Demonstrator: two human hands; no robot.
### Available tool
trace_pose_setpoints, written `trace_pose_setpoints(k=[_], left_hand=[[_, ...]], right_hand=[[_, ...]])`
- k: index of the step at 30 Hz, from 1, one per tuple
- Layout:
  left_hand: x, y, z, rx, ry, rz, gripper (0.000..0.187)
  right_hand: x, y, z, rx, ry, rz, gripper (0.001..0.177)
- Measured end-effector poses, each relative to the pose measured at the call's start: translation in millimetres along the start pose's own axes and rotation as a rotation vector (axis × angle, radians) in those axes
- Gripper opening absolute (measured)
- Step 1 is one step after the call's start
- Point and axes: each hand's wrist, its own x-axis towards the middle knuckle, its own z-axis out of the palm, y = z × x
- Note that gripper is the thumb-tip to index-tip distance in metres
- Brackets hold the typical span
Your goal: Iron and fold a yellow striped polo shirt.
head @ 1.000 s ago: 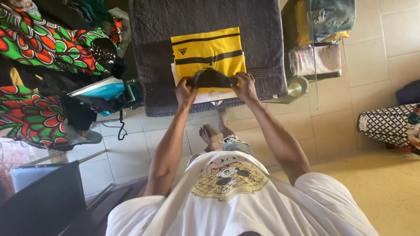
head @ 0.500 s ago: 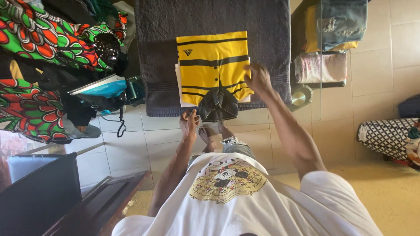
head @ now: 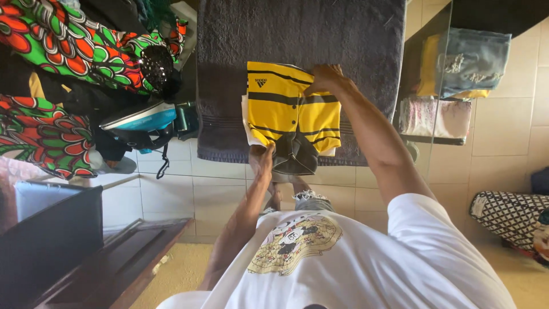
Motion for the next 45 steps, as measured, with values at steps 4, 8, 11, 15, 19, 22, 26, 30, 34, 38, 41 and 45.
trace_pose_setpoints(k=[4, 8, 11, 15, 19, 22, 26, 30, 34, 38, 41, 45], left_hand=[[23.9, -43.2, 5.1, 0.058, 0.003, 0.030, 0.040], [52.1, -18.8, -12.8, -0.277, -0.224, 0.231, 0.059], [122.7, 3.9, -32.5, 0.148, -0.308, 0.396, 0.067], [217.2, 145.0, -1.4, 0.775, -0.463, 0.831, 0.067], [209.2, 323.7, 107.0, 1.010, -0.801, 0.814, 0.053], [189.5, 352.9, 165.6, 1.155, -0.832, 0.980, 0.047], [162.7, 324.4, 173.6, 0.771, -0.601, 1.218, 0.041], [168.6, 208.1, 99.6, 0.745, -0.336, 0.784, 0.039], [171.7, 38.7, 16.6, 0.768, -0.057, 0.669, 0.055], [131.8, 9.8, 4.9, 0.818, -0.024, 0.497, 0.063], [124.5, 13.0, 10.5, 0.845, -0.113, 0.367, 0.065], [151.1, 10.5, 8.8, 0.796, -0.171, 0.271, 0.066]], right_hand=[[36.4, 33.6, 32.1, 0.054, -0.039, -0.030, 0.072], [13.2, 50.4, 46.9, 0.325, 0.008, -0.049, 0.064], [-39.3, 57.0, 49.2, 0.663, 0.069, -0.040, 0.057], [-117.0, 57.5, 76.0, 1.275, 0.309, -0.041, 0.044], [-172.2, -39.2, 103.4, 1.632, 0.632, 0.095, 0.046], [-147.2, -100.3, 152.1, 2.126, 0.737, 0.041, 0.048], [-124.4, -98.0, 207.1, 2.069, 0.285, 0.117, 0.043], [-122.1, -4.1, 236.0, 1.507, 0.596, 0.058, 0.036], [-101.4, 59.8, 194.7, 0.167, 1.080, 0.312, 0.048], [-95.9, 43.4, 131.6, 0.658, 0.501, 0.554, 0.043], [-93.3, 42.6, 120.9, 0.700, 0.433, 0.595, 0.022], [-47.9, 97.5, 157.8, 0.647, 0.516, 0.545, 0.014]])
